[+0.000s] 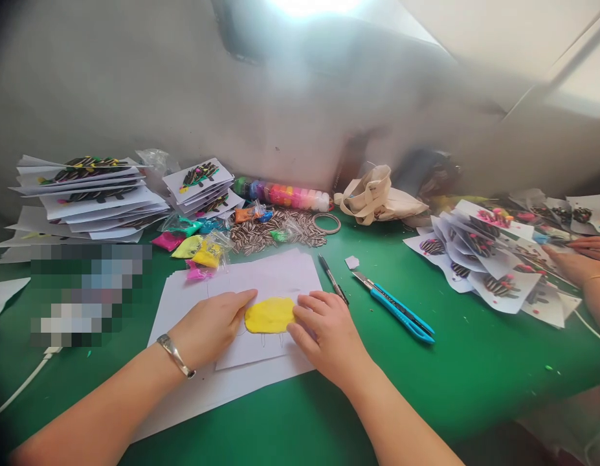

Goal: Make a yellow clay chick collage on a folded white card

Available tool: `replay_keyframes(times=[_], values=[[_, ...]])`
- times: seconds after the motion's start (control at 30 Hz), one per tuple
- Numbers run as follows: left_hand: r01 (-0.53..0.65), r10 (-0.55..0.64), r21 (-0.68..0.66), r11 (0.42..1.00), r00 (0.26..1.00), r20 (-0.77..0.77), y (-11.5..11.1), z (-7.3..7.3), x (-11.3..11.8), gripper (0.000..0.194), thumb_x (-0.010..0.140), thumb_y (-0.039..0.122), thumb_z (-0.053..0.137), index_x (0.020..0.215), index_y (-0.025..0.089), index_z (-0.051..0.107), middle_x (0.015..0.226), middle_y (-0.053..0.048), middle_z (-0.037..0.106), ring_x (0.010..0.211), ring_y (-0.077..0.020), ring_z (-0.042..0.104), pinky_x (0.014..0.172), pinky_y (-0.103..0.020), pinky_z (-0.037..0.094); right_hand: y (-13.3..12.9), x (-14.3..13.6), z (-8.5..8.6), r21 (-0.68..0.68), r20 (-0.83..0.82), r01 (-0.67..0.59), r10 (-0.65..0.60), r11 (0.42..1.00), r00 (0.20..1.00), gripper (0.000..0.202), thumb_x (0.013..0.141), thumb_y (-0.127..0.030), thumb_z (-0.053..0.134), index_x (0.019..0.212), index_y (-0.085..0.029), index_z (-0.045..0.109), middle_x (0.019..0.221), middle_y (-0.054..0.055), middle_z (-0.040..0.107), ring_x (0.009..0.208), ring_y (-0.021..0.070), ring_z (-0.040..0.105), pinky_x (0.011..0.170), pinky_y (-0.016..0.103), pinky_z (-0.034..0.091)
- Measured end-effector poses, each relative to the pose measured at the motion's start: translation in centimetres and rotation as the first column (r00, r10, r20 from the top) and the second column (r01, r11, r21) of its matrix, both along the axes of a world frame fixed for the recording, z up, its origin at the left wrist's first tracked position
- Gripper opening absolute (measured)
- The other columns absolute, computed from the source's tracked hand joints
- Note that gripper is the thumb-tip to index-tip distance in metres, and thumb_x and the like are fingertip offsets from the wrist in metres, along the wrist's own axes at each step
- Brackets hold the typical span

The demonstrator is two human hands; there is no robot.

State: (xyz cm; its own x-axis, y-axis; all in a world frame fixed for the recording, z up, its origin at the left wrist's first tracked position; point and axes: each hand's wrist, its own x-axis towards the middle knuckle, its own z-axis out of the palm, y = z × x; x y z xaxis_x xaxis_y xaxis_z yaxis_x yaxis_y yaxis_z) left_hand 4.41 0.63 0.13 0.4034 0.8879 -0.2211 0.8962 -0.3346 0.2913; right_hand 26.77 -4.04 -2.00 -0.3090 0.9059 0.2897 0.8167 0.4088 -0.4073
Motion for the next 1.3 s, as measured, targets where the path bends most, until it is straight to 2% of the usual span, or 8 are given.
replay_keyframes(times=[0.4,0.5,0.6,0.7,0.8,1.0,1.2,1.3], values=[[0.002,-0.002,0.005,1.0,1.0,-0.009,0.05,-0.1,0.1,0.042,0.089,0.017,0.035,0.128,0.02,0.051,0.101,-0.01,0.068,0.091,-0.0244,0.063,0.077,-0.035,0.048,0.06,0.03,0.2,-0.03,-0.039,-0.018,0.017,0.999,0.999,0.019,0.088,-0.027,0.051,0.096,-0.027,0.069,0.107,0.001,0.066,0.107,0.0223,0.053,0.096,0.041,0.041],[-0.001,0.001,0.006,1.0,1.0,-0.014,0.0,-0.12,0.04,0.041,0.089,0.017,0.035,0.126,0.02,0.052,0.101,-0.01,0.067,0.092,-0.0243,0.063,0.077,-0.035,0.048,0.18,0.11,-0.21,-0.05,-0.069,0.037,-0.041,0.998,0.997,0.026,0.088,-0.033,0.051,0.109,-0.024,0.065,0.113,0.004,0.065,0.11,0.0226,0.053,0.097,0.04,0.042],[0.004,-0.003,0.013,1.0,1.0,-0.012,0.01,-0.13,-0.01,0.041,0.089,0.017,0.035,0.126,0.021,0.052,0.101,-0.01,0.067,0.093,-0.0244,0.063,0.077,-0.035,0.048,0.25,-0.07,-0.56,-0.065,0.008,0.099,-0.099,0.993,0.995,0.042,0.088,-0.041,0.05,0.124,-0.021,0.056,0.129,0.008,0.055,0.12,0.027,0.046,0.101,0.046,0.038],[0.008,-0.008,0.022,1.0,1.0,-0.014,0.02,-0.15,-0.02,0.041,0.089,0.017,0.035,0.127,0.021,0.052,0.099,-0.01,0.067,0.091,-0.0249,0.063,0.075,-0.035,0.048,0.21,-0.41,-0.6,-0.076,0.155,0.071,-0.059,0.995,0.986,0.047,0.087,-0.044,0.05,0.129,-0.025,0.053,0.139,0.008,0.047,0.128,0.0312,0.037,0.103,0.052,0.033],[0.016,-0.015,0.036,0.999,1.0,-0.018,-0.03,-0.16,0.0,0.042,0.088,0.017,0.035,0.127,0.02,0.051,0.097,-0.01,0.067,0.088,-0.0254,0.064,0.073,-0.035,0.048,0.14,-0.57,-0.54,-0.086,0.227,0.059,-0.038,0.995,0.973,0.048,0.088,-0.046,0.049,0.132,-0.027,0.051,0.141,0.008,0.044,0.13,0.0322,0.034,0.104,0.053,0.031],[0.024,-0.024,0.039,0.999,1.0,-0.017,-0.14,-0.17,-0.02,0.042,0.088,0.017,0.035,0.126,0.02,0.052,0.093,-0.01,0.067,0.085,-0.0259,0.063,0.071,-0.035,0.047,0.34,-0.53,-0.6,-0.095,0.199,0.099,-0.078,0.991,0.977,0.047,0.09,-0.047,0.043,0.133,-0.03,0.048,0.141,0.008,0.043,0.129,0.0296,0.036,0.103,0.052,0.033],[0.025,-0.024,0.038,0.999,0.999,-0.025,-0.12,-0.13,0.03,0.043,0.088,0.016,0.035,0.128,0.02,0.05,0.095,-0.01,0.067,0.085,-0.0258,0.063,0.07,-0.035,0.047,0.53,-0.48,-0.51,-0.125,0.208,0.094,-0.067,0.988,0.976,0.039,0.088,-0.048,0.047,0.124,-0.037,0.056,0.141,0.006,0.043,0.129,0.0302,0.035,0.103,0.053,0.032],[0.028,-0.026,0.04,0.999,0.999,-0.029,-0.14,-0.15,0.03,0.042,0.088,0.016,0.036,0.127,0.02,0.051,0.094,-0.01,0.067,0.085,-0.0258,0.063,0.07,-0.035,0.047,0.35,-0.45,-0.47,-0.114,0.207,0.094,-0.069,0.989,0.976,0.043,0.088,-0.049,0.047,0.13,-0.037,0.051,0.143,0.007,0.04,0.13,0.0309,0.034,0.102,0.054,0.032]])
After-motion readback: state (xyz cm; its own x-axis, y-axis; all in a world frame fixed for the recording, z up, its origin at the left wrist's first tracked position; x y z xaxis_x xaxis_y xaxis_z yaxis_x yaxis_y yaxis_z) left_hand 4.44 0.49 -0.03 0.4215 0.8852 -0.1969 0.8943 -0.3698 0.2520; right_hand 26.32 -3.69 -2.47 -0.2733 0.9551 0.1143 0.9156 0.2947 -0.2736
